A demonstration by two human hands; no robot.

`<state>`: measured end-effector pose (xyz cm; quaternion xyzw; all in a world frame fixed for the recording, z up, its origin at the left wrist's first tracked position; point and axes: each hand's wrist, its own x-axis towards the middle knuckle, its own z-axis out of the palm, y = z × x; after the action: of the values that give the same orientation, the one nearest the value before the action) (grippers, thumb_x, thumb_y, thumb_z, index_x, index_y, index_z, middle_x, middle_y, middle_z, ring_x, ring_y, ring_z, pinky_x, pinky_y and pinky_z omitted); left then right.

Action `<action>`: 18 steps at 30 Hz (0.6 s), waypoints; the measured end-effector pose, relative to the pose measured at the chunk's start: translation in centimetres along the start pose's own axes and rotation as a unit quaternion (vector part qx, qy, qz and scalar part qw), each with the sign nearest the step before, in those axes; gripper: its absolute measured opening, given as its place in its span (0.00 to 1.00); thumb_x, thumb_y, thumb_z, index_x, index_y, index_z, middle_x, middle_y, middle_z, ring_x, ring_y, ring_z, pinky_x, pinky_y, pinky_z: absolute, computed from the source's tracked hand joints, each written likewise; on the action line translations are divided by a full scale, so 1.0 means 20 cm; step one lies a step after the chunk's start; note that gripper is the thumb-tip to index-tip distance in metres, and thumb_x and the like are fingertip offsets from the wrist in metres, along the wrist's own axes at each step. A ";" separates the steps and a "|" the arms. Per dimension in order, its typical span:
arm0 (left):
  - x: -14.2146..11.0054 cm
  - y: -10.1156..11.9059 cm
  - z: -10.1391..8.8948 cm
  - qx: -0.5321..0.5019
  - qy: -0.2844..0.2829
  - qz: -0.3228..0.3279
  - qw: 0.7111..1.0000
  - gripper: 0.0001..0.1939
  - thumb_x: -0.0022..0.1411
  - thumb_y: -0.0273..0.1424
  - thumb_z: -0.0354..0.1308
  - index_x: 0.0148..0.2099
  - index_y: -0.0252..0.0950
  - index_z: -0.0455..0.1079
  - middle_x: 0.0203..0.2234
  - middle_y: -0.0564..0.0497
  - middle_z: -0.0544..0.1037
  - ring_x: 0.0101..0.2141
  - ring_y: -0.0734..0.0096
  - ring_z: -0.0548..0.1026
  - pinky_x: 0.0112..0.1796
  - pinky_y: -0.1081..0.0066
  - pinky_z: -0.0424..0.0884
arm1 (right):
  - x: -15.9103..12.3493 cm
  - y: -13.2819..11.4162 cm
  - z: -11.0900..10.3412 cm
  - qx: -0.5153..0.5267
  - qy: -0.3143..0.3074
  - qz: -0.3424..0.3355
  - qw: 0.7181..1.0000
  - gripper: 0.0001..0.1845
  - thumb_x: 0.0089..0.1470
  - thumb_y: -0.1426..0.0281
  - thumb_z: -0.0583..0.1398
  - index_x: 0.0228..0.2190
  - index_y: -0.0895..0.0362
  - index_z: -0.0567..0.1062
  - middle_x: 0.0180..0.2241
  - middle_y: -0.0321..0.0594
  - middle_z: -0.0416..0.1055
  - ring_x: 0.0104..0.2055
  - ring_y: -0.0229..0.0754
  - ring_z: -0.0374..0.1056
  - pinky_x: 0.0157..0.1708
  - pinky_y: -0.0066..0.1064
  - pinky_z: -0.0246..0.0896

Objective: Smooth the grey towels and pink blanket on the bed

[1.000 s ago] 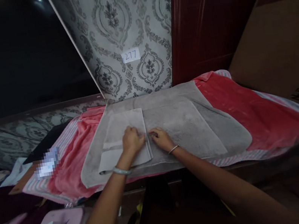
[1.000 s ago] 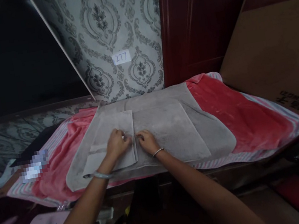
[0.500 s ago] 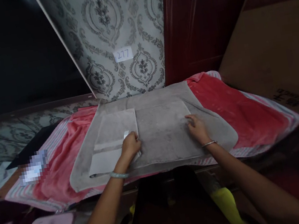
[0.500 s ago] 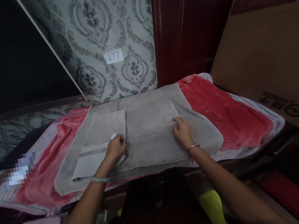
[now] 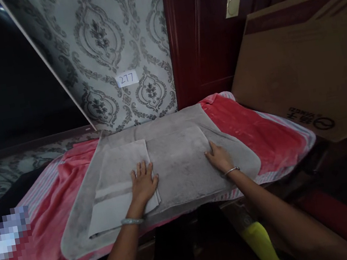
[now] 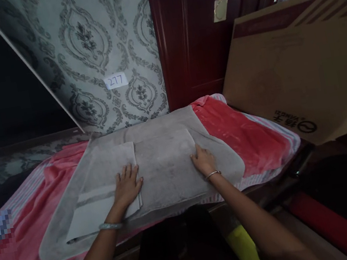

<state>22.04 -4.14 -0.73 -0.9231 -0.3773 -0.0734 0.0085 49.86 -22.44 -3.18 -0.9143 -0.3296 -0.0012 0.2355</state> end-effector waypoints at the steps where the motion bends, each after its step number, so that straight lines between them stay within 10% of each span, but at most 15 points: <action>1: -0.01 0.00 0.01 0.004 -0.001 0.002 1.000 0.32 0.70 0.38 0.48 0.72 0.35 0.58 0.72 0.37 0.53 0.71 0.45 0.50 0.67 0.40 0.48 | 0.01 0.00 -0.01 0.011 -0.008 0.000 1.000 0.33 0.63 0.63 0.57 0.66 0.62 0.62 0.55 0.56 0.73 0.57 0.56 0.69 0.55 0.41 0.62; 11: -0.02 0.00 0.00 -0.015 0.010 0.005 1.000 0.30 0.71 0.38 0.48 0.72 0.36 0.60 0.72 0.38 0.54 0.71 0.45 0.51 0.67 0.41 0.49 | 0.12 0.04 -0.19 0.251 -0.115 0.068 0.959 0.30 0.53 0.68 0.63 0.57 0.59 0.74 0.57 0.50 0.73 0.57 0.50 0.71 0.56 0.38 0.67; 18: -0.04 -0.05 0.04 -0.093 0.004 0.106 0.990 0.31 0.69 0.36 0.51 0.72 0.40 0.58 0.71 0.46 0.59 0.72 0.54 0.51 0.69 0.44 0.46 | 0.04 0.02 -0.32 0.505 -0.267 0.096 0.815 0.22 0.45 0.62 0.64 0.44 0.51 0.81 0.42 0.40 0.81 0.48 0.51 0.75 0.51 0.40 0.71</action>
<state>20.97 -3.92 -1.67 -0.9543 -0.2692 -0.1107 -0.0683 51.75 -25.00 2.52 -0.6584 -0.2443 0.4319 0.5659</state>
